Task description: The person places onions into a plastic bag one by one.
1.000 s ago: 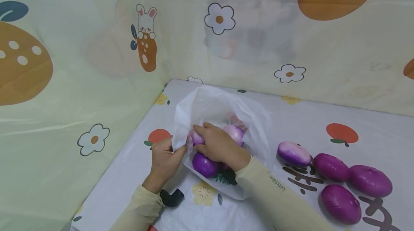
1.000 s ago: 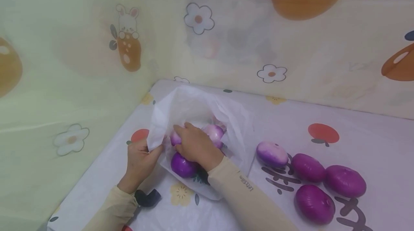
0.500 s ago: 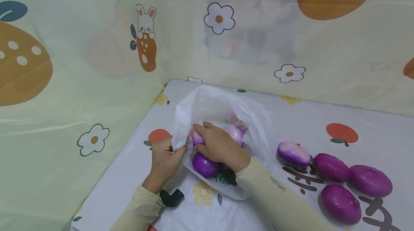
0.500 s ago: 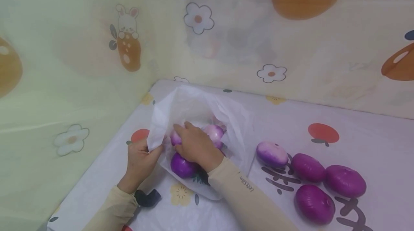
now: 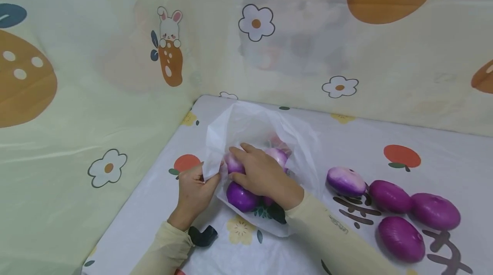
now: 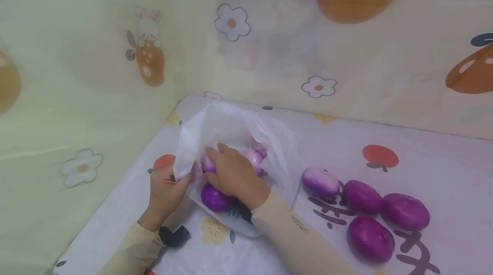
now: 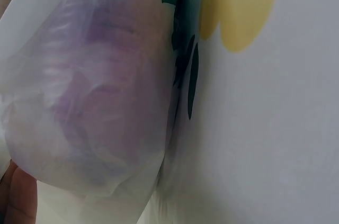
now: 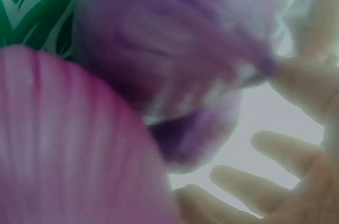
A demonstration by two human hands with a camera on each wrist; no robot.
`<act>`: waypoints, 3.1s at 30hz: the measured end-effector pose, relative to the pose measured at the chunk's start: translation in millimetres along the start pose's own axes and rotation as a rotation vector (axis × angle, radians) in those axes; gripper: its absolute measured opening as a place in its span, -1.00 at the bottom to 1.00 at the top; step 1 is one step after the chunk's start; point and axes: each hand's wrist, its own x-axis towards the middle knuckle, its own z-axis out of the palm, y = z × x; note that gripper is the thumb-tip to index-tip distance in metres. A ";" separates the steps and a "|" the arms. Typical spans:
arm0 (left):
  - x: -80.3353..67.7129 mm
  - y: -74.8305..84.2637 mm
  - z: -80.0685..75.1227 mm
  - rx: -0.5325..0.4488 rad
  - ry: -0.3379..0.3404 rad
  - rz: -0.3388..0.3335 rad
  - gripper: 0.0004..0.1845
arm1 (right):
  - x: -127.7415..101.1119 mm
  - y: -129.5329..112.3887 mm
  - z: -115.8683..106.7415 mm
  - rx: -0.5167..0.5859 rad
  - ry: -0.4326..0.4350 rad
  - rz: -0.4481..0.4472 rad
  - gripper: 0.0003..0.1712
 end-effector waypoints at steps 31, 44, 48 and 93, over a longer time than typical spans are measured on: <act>-1.9 -0.4 1.5 0.011 0.012 0.001 -0.89 | -127.9 16.1 -70.2 0.042 0.185 0.073 -0.21; -2.6 -1.4 2.7 0.005 -0.001 0.003 -0.91 | -202.1 74.0 -71.3 -0.044 0.155 0.394 0.01; -3.5 -2.3 2.5 0.000 -0.001 -0.007 -0.92 | -222.6 93.6 -68.5 -0.032 0.193 0.446 -0.03; -4.0 -1.1 3.7 0.022 -0.005 -0.043 -0.90 | -263.0 154.1 -47.3 -0.008 -0.075 0.696 0.22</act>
